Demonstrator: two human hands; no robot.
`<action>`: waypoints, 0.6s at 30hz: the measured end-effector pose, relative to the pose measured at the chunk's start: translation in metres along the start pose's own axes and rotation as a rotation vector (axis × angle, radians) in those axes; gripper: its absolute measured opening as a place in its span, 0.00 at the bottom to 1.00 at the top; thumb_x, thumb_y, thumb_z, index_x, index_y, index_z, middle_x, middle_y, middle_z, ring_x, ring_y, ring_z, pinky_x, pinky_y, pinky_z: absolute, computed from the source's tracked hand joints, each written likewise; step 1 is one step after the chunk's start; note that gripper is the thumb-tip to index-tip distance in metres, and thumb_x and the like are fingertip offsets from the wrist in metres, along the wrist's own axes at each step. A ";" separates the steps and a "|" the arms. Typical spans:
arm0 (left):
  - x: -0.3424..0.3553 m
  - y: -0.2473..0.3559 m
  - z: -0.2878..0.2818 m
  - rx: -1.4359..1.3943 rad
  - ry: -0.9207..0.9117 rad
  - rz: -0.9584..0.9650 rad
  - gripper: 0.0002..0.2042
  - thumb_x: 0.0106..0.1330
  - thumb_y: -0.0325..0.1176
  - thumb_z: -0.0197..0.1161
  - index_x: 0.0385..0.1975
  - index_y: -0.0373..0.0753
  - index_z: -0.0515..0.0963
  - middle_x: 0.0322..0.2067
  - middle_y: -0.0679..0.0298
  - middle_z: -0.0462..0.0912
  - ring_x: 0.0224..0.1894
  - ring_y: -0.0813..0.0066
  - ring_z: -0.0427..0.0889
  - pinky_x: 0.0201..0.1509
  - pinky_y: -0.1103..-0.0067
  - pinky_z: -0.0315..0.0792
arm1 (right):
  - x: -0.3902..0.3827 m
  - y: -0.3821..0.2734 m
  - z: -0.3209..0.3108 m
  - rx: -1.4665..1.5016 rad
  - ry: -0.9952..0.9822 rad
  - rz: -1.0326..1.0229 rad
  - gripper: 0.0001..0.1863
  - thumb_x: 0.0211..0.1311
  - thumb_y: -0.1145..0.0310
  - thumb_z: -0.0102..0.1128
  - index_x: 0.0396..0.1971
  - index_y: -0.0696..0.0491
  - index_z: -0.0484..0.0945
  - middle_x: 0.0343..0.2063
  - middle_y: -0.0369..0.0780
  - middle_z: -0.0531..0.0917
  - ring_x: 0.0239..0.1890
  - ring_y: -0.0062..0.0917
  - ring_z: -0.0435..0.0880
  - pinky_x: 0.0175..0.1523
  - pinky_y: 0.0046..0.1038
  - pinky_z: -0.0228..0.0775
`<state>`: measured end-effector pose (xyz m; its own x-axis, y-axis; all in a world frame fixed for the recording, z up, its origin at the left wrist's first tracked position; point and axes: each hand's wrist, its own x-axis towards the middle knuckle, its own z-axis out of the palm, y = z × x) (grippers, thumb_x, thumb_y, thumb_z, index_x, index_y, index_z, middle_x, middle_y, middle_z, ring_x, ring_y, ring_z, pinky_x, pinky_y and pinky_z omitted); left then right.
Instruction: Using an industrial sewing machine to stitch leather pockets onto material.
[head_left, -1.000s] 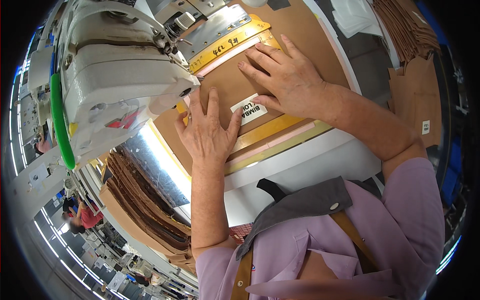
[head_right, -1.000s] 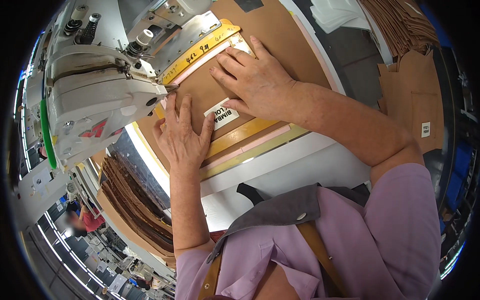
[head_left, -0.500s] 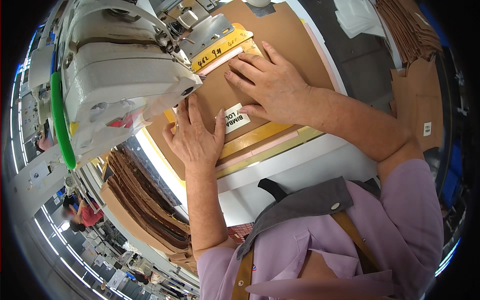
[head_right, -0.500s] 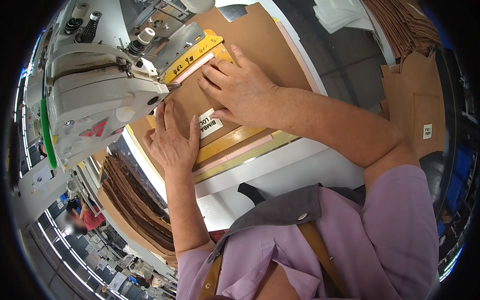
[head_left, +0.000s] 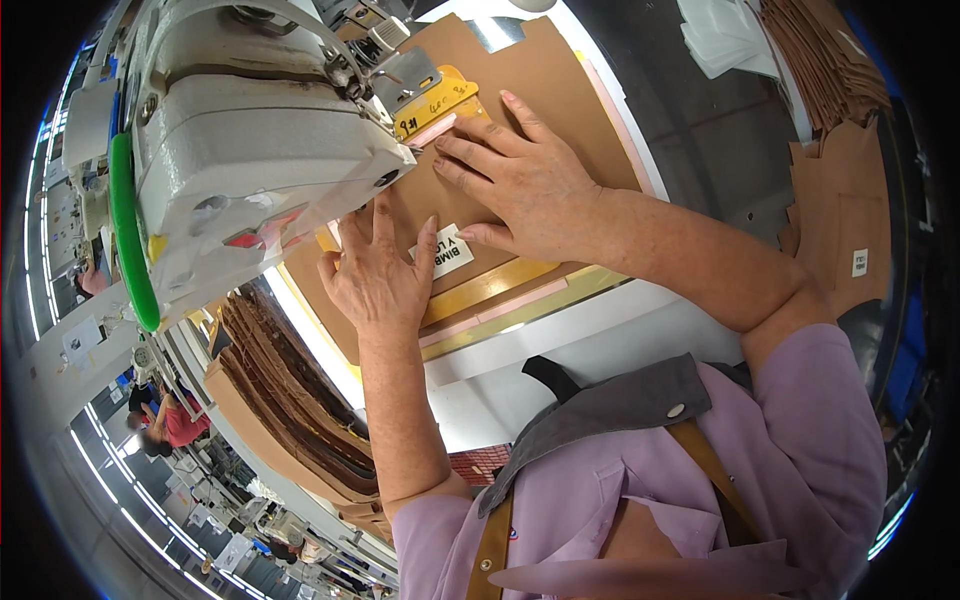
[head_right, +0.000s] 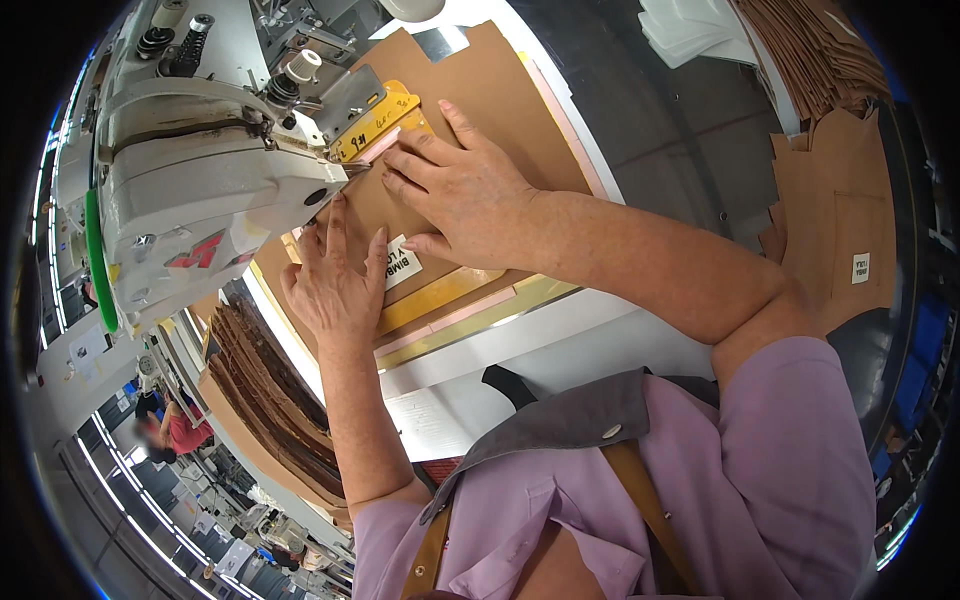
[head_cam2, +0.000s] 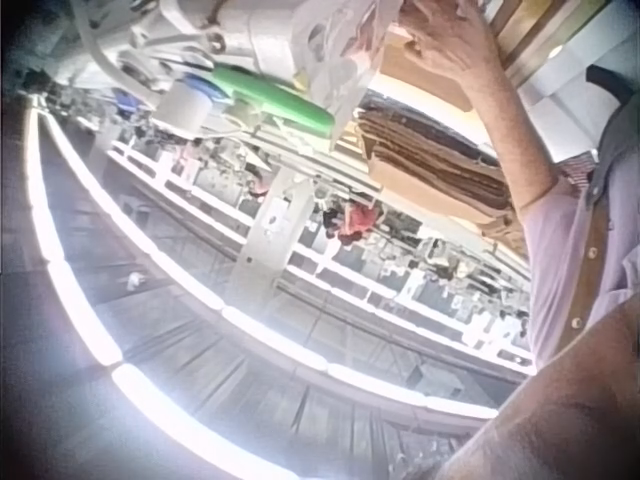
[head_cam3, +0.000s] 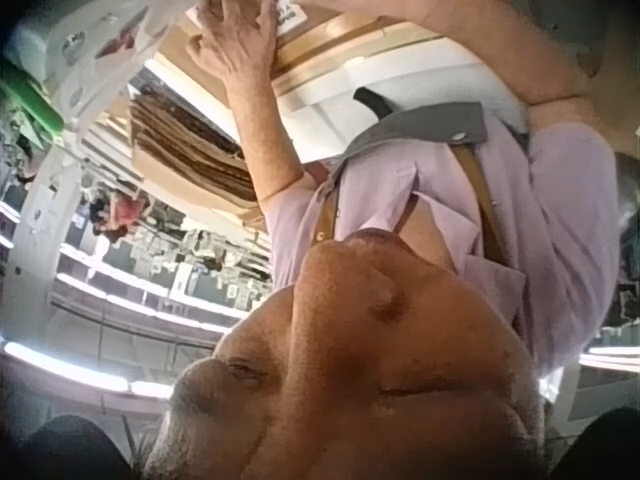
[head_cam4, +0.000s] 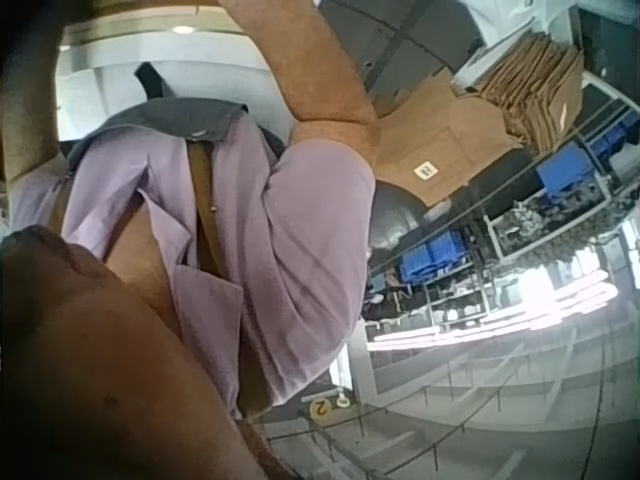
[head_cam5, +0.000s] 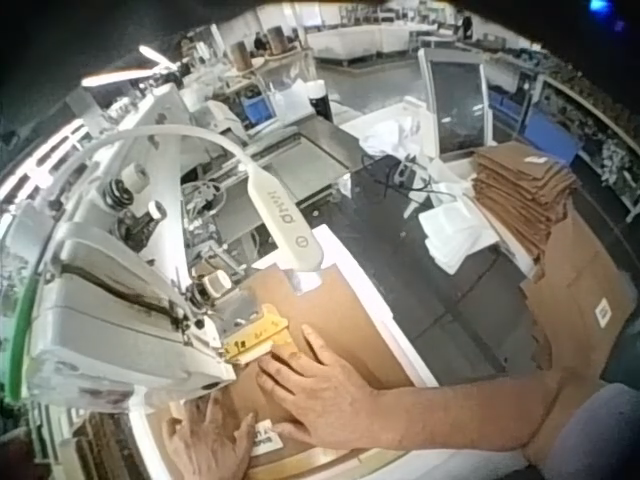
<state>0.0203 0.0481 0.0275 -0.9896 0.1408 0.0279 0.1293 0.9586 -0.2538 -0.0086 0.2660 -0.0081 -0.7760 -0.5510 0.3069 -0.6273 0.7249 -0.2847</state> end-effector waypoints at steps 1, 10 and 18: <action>0.000 -0.001 0.000 0.008 0.015 0.007 0.33 0.70 0.66 0.53 0.70 0.55 0.73 0.57 0.54 0.81 0.51 0.63 0.85 0.53 0.64 0.71 | 0.000 0.002 -0.003 0.001 0.001 0.000 0.36 0.62 0.41 0.65 0.62 0.52 0.79 0.65 0.37 0.76 0.72 0.31 0.67 0.79 0.55 0.48; 0.005 -0.007 -0.002 -0.032 0.065 0.136 0.29 0.71 0.58 0.57 0.68 0.51 0.75 0.59 0.55 0.80 0.56 0.60 0.82 0.59 0.64 0.71 | 0.004 0.004 -0.002 -0.013 -0.003 -0.037 0.32 0.65 0.42 0.63 0.59 0.52 0.81 0.62 0.37 0.76 0.71 0.30 0.67 0.76 0.50 0.56; 0.010 -0.019 0.023 -0.470 0.127 0.357 0.29 0.65 0.45 0.66 0.67 0.45 0.75 0.67 0.62 0.76 0.65 0.65 0.77 0.65 0.66 0.66 | 0.009 -0.005 0.012 0.100 0.013 -0.063 0.29 0.64 0.43 0.66 0.58 0.46 0.81 0.63 0.39 0.75 0.70 0.31 0.69 0.78 0.48 0.53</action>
<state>0.0066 0.0254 0.0104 -0.8687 0.4746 0.1419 0.4943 0.8493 0.1853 -0.0135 0.2523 -0.0144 -0.7340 -0.5887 0.3385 -0.6790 0.6435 -0.3534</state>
